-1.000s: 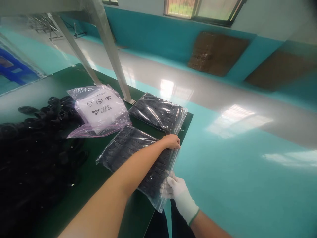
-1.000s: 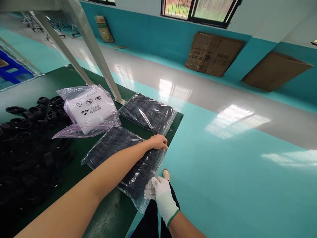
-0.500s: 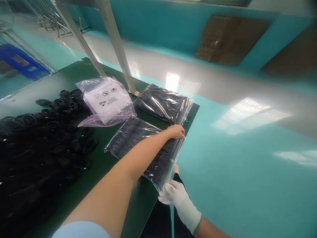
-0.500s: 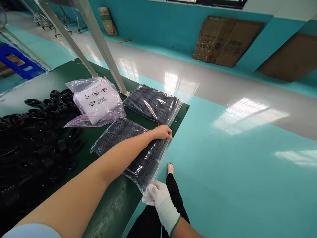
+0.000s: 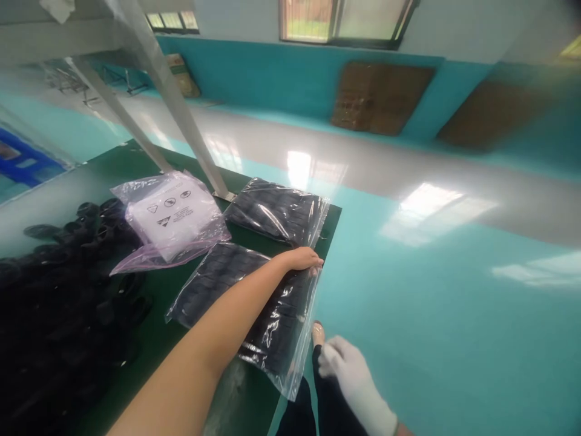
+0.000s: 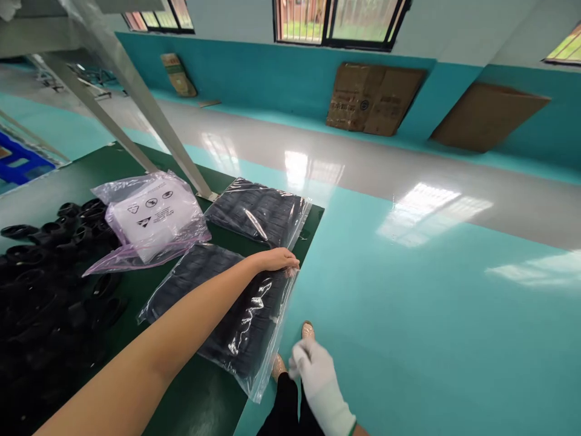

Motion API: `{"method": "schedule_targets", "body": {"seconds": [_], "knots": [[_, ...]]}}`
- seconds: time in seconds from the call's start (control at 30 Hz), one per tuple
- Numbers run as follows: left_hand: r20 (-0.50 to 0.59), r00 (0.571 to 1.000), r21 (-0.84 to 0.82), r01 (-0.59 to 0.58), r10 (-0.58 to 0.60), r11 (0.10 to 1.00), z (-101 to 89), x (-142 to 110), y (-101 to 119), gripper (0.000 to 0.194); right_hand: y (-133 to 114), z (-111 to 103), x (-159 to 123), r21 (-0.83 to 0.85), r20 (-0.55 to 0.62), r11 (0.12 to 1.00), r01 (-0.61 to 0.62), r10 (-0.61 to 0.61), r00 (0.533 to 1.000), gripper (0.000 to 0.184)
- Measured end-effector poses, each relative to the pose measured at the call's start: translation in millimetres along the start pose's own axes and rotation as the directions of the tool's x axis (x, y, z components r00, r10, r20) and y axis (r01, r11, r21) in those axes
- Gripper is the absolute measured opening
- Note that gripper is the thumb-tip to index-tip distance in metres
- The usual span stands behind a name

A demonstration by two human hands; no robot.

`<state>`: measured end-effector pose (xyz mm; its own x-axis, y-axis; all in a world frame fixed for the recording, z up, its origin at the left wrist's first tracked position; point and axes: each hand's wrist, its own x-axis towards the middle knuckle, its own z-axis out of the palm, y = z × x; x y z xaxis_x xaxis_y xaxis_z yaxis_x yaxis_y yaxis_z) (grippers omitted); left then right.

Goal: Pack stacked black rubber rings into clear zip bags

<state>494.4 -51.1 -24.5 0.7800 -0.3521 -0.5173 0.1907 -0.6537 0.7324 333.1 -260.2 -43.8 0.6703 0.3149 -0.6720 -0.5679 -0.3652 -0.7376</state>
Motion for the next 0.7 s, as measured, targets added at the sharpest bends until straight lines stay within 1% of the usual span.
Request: {"method": "schedule_targets", "body": {"seconds": [0.03, 0.07, 0.1, 0.13, 0.2, 0.27, 0.4, 0.5, 0.6, 0.7], "knots": [[0.009, 1.000, -0.002, 0.000, 0.000, 1.000, -0.5, 1, 0, 0.026, -15, -7, 10, 0.005, -0.082, 0.996, 0.092, -0.091, 0.992, 0.019], [0.009, 1.000, 0.001, 0.002, -0.002, 1.000, -0.5, 1, -1, 0.022, -30, -12, 20, 0.034, -0.123, 0.988, 0.151, -0.145, 0.982, 0.019], [0.000, 1.000, 0.007, 0.006, -0.006, 1.000, 0.2, 2, -1, 0.019, -44, -15, 31, 0.087, -0.142, 0.981, 0.172, -0.159, 0.977, 0.020], [-0.013, 1.000, 0.012, 0.011, -0.010, 1.000, 1.2, 3, -2, 0.016, -56, -16, 41, 0.148, -0.140, 0.976, 0.158, -0.138, 0.980, 0.022], [-0.048, 0.999, 0.016, 0.021, -0.020, 1.000, 3.8, 2, -3, 0.016, -73, -13, 61, 0.254, -0.098, 0.964, 0.081, -0.057, 0.993, 0.026], [-0.083, 0.996, 0.016, 0.032, -0.031, 0.999, 6.0, 1, -4, 0.018, -83, -7, 79, 0.290, -0.053, 0.957, 0.011, 0.004, 0.999, 0.029], [-0.125, 0.990, 0.035, 0.066, -0.061, 0.997, 7.3, -1, -3, 0.020, -89, 2, 106, 0.279, -0.026, 0.960, -0.038, 0.047, 0.999, 0.029], [-0.141, 0.986, 0.064, 0.099, -0.089, 0.993, 6.6, 0, -3, 0.019, -88, 4, 115, 0.269, -0.040, 0.963, -0.036, 0.049, 0.998, 0.027], [-0.151, 0.983, 0.091, 0.120, -0.105, 0.989, 6.3, 1, -2, 0.017, -83, 7, 111, 0.270, -0.046, 0.963, -0.022, 0.036, 0.998, 0.027], [-0.143, 0.984, 0.103, 0.118, -0.103, 0.988, 6.5, 1, -1, 0.016, -77, 11, 97, 0.290, -0.001, 0.956, -0.040, 0.042, 0.999, 0.027]]}}
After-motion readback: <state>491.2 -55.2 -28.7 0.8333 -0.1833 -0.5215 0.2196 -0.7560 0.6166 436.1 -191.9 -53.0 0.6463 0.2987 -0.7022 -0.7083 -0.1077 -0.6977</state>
